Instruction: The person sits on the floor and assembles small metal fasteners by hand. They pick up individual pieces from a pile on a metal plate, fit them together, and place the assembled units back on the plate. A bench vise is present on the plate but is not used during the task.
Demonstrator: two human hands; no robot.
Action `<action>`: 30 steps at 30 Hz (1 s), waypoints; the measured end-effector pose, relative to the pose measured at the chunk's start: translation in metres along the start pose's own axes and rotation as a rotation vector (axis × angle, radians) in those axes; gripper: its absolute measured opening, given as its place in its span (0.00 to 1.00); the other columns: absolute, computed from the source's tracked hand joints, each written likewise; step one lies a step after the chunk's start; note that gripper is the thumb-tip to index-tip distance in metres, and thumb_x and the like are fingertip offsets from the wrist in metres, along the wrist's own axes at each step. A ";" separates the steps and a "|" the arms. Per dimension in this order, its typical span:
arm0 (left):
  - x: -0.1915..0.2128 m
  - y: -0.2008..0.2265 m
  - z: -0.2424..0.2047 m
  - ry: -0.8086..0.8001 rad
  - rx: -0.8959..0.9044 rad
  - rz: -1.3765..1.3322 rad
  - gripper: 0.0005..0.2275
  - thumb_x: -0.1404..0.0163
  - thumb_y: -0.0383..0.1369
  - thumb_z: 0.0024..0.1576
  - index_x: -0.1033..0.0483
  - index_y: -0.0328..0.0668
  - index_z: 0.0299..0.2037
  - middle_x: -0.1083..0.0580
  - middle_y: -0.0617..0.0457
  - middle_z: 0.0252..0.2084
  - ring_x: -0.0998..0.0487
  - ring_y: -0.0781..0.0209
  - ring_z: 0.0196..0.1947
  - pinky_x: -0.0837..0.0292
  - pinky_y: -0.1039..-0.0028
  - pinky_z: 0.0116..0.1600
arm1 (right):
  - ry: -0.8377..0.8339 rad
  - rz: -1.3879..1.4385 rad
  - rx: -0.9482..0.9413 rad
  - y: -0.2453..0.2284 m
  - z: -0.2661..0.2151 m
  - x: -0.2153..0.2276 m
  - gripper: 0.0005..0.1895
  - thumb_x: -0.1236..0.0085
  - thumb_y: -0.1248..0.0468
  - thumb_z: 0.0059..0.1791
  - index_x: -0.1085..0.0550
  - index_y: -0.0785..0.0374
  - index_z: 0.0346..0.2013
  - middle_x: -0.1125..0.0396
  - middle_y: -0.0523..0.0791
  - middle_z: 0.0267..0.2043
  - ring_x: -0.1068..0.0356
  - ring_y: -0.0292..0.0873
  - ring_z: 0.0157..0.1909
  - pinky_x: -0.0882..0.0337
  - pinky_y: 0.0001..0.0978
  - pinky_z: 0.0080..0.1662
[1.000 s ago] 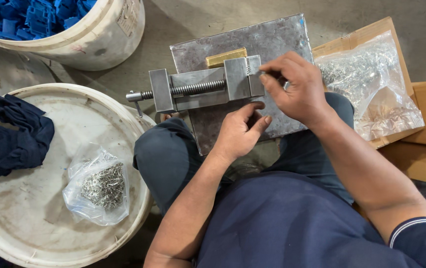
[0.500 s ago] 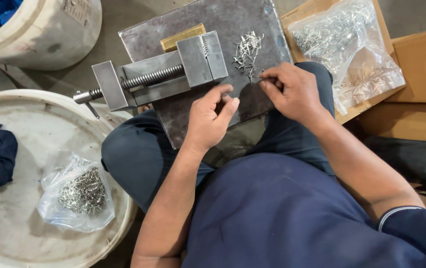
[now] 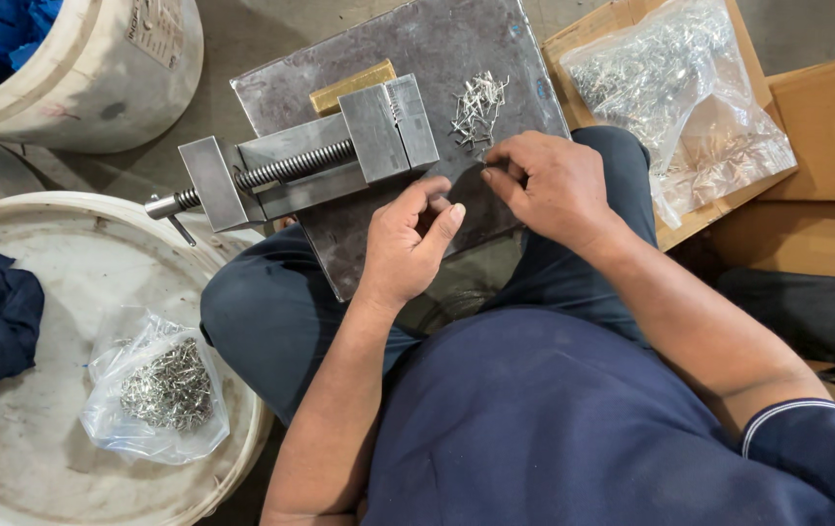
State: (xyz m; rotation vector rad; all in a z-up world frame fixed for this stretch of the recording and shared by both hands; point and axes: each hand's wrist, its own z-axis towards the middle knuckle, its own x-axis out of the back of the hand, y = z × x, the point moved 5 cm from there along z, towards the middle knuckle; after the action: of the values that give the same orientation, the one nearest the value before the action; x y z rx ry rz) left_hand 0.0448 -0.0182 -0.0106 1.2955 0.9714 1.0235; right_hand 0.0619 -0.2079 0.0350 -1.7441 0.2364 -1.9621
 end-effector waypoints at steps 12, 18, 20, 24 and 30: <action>-0.003 0.014 0.003 -0.036 -0.010 0.314 0.11 0.45 0.38 0.62 0.21 0.39 0.46 0.22 0.43 0.33 0.20 0.48 0.33 0.26 0.66 0.38 | 0.033 0.549 -0.088 -0.004 -0.018 -0.021 0.06 0.38 0.67 0.54 0.25 0.68 0.41 0.28 0.44 0.33 0.30 0.31 0.31 0.30 0.25 0.35; 0.001 0.020 0.000 -0.029 -0.086 0.286 0.08 0.49 0.37 0.64 0.22 0.42 0.44 0.23 0.43 0.34 0.21 0.44 0.35 0.28 0.63 0.38 | -0.123 0.950 -0.290 -0.001 -0.018 -0.035 0.06 0.40 0.67 0.54 0.25 0.67 0.43 0.30 0.41 0.37 0.34 0.26 0.37 0.32 0.20 0.38; 0.002 0.016 -0.002 -0.027 -0.071 0.268 0.08 0.49 0.36 0.65 0.22 0.41 0.43 0.24 0.44 0.32 0.22 0.45 0.33 0.29 0.65 0.38 | -0.173 0.968 -0.260 -0.005 -0.014 -0.030 0.08 0.40 0.68 0.52 0.25 0.66 0.45 0.30 0.41 0.38 0.33 0.26 0.38 0.32 0.20 0.39; 0.004 0.004 -0.003 -0.006 -0.050 0.063 0.08 0.49 0.34 0.66 0.22 0.37 0.45 0.24 0.49 0.30 0.24 0.59 0.30 0.28 0.73 0.38 | -0.121 0.549 0.062 -0.021 0.006 -0.003 0.06 0.36 0.69 0.50 0.23 0.66 0.41 0.28 0.44 0.39 0.30 0.33 0.37 0.30 0.25 0.40; 0.004 -0.015 -0.001 0.031 0.139 -0.148 0.09 0.45 0.33 0.63 0.21 0.32 0.45 0.27 0.60 0.28 0.31 0.74 0.28 0.33 0.79 0.34 | 0.091 0.393 0.220 -0.056 0.045 0.023 0.04 0.35 0.71 0.53 0.23 0.66 0.41 0.28 0.46 0.41 0.27 0.39 0.38 0.28 0.30 0.41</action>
State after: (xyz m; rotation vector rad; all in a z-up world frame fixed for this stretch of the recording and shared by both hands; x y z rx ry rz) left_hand 0.0454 -0.0138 -0.0259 1.3031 1.1612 0.8771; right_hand 0.0903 -0.1615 0.0875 -1.3530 0.3507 -1.7098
